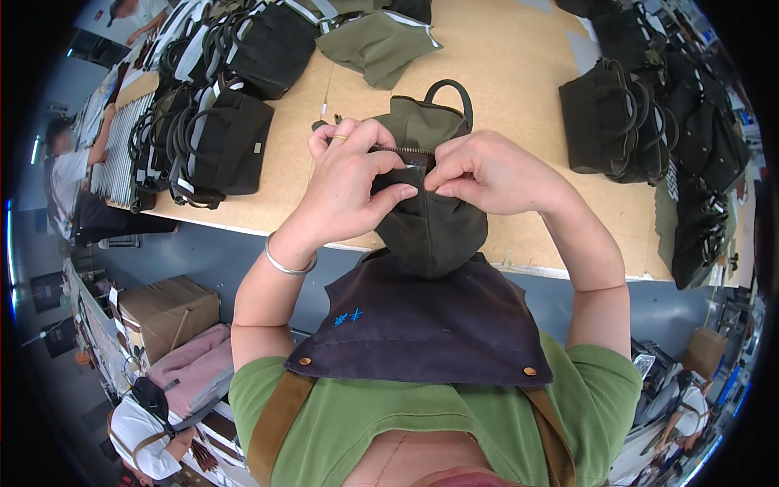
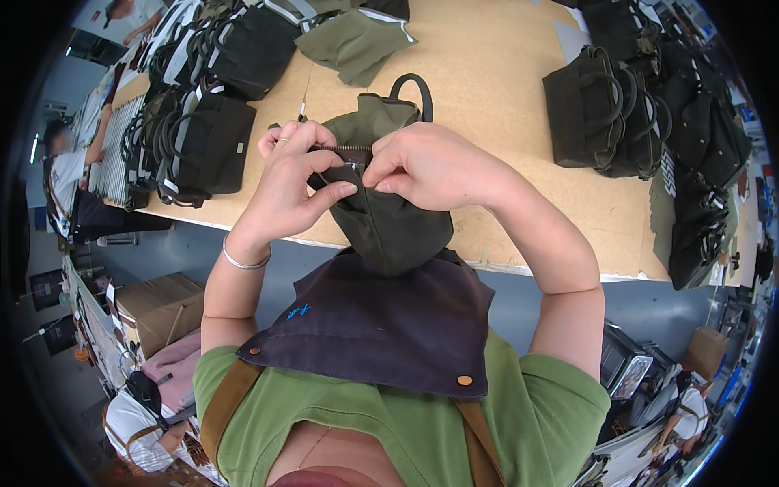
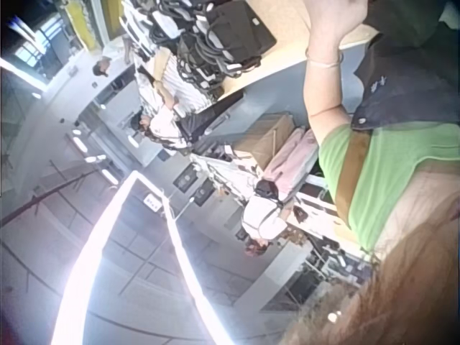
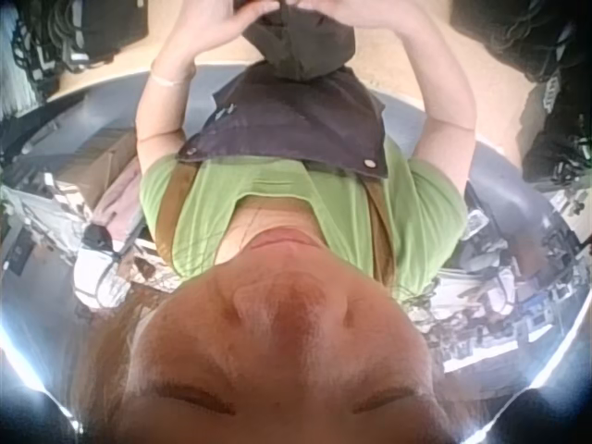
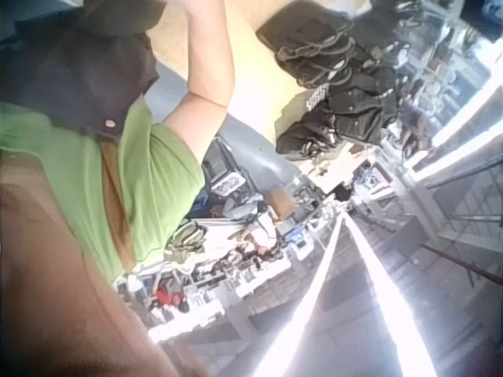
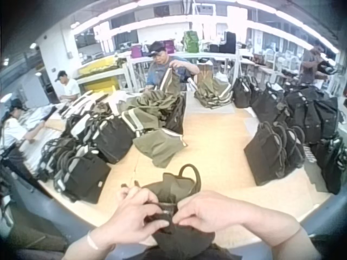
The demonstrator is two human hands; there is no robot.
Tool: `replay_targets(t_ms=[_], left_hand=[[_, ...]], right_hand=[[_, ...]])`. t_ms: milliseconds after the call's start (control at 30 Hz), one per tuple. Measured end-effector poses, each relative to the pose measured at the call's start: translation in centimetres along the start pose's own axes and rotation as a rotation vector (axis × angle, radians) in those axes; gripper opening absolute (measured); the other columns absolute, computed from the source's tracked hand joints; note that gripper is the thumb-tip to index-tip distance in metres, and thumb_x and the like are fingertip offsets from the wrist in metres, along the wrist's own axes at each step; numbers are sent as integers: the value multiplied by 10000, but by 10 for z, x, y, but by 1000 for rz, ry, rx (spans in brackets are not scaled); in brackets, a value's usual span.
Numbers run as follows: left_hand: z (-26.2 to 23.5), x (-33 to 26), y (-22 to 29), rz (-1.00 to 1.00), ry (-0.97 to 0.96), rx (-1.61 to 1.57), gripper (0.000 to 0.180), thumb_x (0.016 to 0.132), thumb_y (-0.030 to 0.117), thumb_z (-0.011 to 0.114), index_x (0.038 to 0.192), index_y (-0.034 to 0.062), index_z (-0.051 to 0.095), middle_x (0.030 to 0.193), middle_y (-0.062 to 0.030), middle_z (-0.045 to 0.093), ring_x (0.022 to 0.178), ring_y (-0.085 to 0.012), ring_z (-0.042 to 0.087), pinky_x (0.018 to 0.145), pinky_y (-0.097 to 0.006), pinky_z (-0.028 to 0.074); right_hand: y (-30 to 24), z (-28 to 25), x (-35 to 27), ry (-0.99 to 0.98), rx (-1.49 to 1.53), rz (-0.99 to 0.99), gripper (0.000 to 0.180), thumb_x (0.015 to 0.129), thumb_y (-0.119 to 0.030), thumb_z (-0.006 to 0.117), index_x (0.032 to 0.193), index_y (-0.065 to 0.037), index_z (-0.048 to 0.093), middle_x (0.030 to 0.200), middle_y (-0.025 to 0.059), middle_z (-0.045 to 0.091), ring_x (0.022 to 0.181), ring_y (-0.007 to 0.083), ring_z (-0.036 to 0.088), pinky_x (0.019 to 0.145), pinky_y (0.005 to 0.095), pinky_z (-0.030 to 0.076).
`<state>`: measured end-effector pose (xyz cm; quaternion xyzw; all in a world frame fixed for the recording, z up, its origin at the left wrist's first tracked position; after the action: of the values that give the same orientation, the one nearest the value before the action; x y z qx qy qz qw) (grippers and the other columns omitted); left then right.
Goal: The person repeatedly picks up dark green canvas bags from a table, opens them, and manipulates the zipper and drawstring mechanisms. They handle the bags one at a time, checking the interior and exterior features before placing them back on the table. The task involves repetitive manual assembly or inspection of the bag components.
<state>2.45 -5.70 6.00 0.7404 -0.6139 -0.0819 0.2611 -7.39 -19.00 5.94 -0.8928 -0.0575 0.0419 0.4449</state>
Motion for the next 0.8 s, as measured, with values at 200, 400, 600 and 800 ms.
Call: replay_targets(t_ms=[200, 400, 600, 800], left_hand=[[-3, -2, 1, 2, -13, -25, 241, 721, 261, 778, 855, 71, 715, 948, -25, 522, 983, -209, 463, 923, -421, 237], [-2, -2, 2, -5, -10, -14, 237, 715, 260, 779, 844, 74, 710, 937, -22, 519, 965, -206, 463, 912, -419, 240], [-1, 1, -1, 16, -12, -10, 233, 713, 254, 779, 833, 70, 701, 930, -28, 514, 952, -213, 460, 903, -417, 243], [-7, 0, -5, -7, -8, -20, 230, 725, 248, 774, 836, 62, 697, 931, -35, 514, 954, -223, 460, 908, -416, 242]], right_hand=[[5, 3, 1, -4, 75, -58, 133, 793, -1, 661, 912, -32, 712, 714, 56, 596, 664, 193, 565, 589, 316, 449], [10, 6, 2, -70, 223, 31, 112, 788, -27, 650, 877, -24, 718, 767, 48, 643, 698, 169, 611, 627, 302, 478], [13, 15, 2, 30, 285, 162, 91, 762, -52, 731, 850, -33, 717, 753, 19, 591, 619, 106, 554, 552, 245, 438], [4, -18, 1, 470, -195, -52, 258, 743, -100, 761, 993, -92, 699, 987, 15, 607, 693, 99, 526, 544, 236, 394]])
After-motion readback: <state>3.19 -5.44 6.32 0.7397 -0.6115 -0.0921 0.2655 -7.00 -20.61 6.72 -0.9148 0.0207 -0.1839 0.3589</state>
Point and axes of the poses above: each hand's wrist, its own x-axis towards the middle knuckle, its own z-axis out of the palm, y = z × x, the point moved 5 cm from there along x, towards the middle knuckle
